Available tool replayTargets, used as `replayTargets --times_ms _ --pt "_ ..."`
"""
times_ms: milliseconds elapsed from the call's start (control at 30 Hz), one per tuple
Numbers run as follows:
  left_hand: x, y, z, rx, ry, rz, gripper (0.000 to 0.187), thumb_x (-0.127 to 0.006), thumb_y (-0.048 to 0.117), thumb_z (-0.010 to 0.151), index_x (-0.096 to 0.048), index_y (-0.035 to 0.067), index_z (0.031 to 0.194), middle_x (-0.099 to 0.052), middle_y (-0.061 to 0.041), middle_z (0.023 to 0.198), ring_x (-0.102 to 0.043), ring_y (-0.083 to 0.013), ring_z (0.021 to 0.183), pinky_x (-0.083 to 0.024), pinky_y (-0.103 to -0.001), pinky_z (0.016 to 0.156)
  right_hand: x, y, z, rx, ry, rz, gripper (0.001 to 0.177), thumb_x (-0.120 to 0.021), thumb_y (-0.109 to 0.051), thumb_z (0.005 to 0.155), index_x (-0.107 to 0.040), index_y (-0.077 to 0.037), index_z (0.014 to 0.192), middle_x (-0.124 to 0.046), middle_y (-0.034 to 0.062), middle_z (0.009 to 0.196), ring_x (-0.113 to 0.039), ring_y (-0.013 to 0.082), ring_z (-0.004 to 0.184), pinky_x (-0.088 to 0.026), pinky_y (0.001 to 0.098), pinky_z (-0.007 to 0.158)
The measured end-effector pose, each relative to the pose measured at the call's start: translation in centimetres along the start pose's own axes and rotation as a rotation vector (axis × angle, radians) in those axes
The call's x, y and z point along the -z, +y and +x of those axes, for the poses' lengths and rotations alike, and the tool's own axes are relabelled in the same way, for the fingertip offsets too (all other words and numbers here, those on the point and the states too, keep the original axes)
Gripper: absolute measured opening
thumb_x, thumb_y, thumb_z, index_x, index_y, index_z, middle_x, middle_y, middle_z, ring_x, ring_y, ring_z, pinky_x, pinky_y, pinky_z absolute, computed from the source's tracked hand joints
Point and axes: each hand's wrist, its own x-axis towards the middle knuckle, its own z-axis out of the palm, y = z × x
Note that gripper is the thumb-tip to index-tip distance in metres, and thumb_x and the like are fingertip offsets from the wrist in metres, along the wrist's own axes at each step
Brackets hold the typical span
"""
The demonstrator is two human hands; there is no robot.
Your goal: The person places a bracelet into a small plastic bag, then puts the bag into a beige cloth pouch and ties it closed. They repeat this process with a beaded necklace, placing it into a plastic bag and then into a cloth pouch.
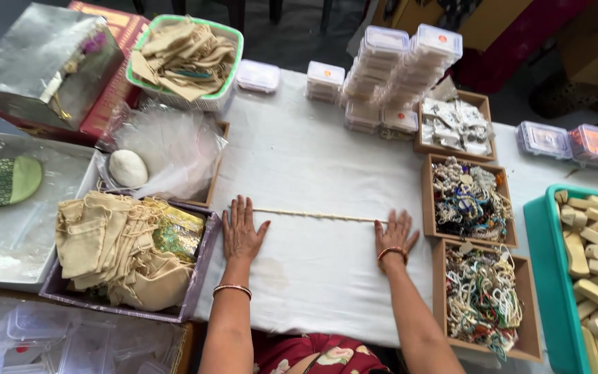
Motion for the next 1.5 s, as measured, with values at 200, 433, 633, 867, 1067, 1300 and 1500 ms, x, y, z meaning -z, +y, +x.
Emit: replayTargets --times_ms 200,433,633,867,1067,1300,1500 --pt "-1.0 -0.4 -0.7 -0.115 0.008 -0.069 0.083 -0.034 0.066 0.1 -0.025 0.013 0.163 -0.023 -0.006 0.17 -0.019 -0.0194 0.156 -0.011 -0.045 0.129 -0.2 -12.7 -3.6 0.496 -0.05 -0.144 0.084 -0.031 -0.066 0.096 -0.019 -0.017 0.163 -0.003 0.0072 0.173 0.0 0.0237 0.158 0.003 0.0536 0.124" --pt "-0.7 -0.2 -0.1 -0.025 -0.218 -0.022 0.083 -0.032 0.07 0.098 -0.023 0.017 0.161 -0.018 -0.003 0.169 -0.016 -0.0176 0.155 -0.009 -0.044 0.126 1.9 -15.7 -0.2 0.596 -0.261 -0.159 0.075 -0.035 -0.064 0.103 -0.016 -0.024 0.164 -0.007 -0.0013 0.172 -0.005 0.0191 0.158 0.0 0.0484 0.128" --pt "-1.1 -0.3 0.2 -0.03 -0.17 -0.004 0.084 -0.029 0.071 0.098 -0.019 0.017 0.162 -0.014 -0.003 0.169 -0.012 -0.0183 0.155 -0.006 -0.043 0.125 2.0 -7.6 3.1 0.495 -0.223 -0.085 0.075 -0.038 -0.061 0.101 -0.018 -0.026 0.163 -0.006 0.0031 0.172 -0.005 0.0206 0.158 -0.003 0.0426 0.127" --pt "-1.4 -0.3 0.0 -0.023 -0.094 -0.038 0.075 -0.039 0.061 0.099 -0.033 0.016 0.158 -0.026 -0.005 0.167 -0.022 -0.0197 0.153 -0.014 -0.043 0.125 -0.6 4.2 1.2 0.291 0.187 0.065 0.055 -0.052 -0.046 0.102 -0.047 -0.018 0.15 -0.032 0.0101 0.164 -0.028 0.0269 0.152 -0.018 0.0475 0.124" --pt "-0.9 -0.3 -0.8 -0.003 0.115 -0.142 0.025 -0.061 0.03 0.1 -0.065 0.013 0.117 -0.062 -0.007 0.134 -0.052 -0.0239 0.132 -0.037 -0.043 0.117 0.2 1.6 0.6 0.051 0.34 0.29 0.02 -0.065 -0.031 0.102 -0.068 -0.012 0.11 -0.061 0.0042 0.148 -0.053 0.0249 0.14 -0.037 0.0431 0.123" --pt "0.2 -0.3 -1.0 -0.027 0.235 -0.221 0.008 -0.062 0.018 0.099 -0.06 0.011 0.101 -0.065 -0.002 0.1 -0.063 -0.023 0.104 -0.045 -0.045 0.106 0.4 -10.7 -2.2 0.444 0.491 0.06 0.037 -0.064 -0.025 0.088 -0.066 -0.018 0.123 -0.053 0.0155 0.146 -0.041 0.0329 0.138 -0.02 0.064 0.114" --pt "0.8 -0.4 -1.1 0.004 0.37 -0.179 0.02 -0.062 0.019 0.1 -0.065 0.013 0.119 -0.066 -0.003 0.1 -0.064 -0.0225 0.098 -0.049 -0.04 0.09 2.4 -8.0 -2.3 0.621 0.166 0.135 0.014 -0.06 -0.015 0.097 -0.067 -0.017 0.109 -0.065 0.0037 0.121 -0.06 0.0229 0.12 -0.025 0.0581 0.118"
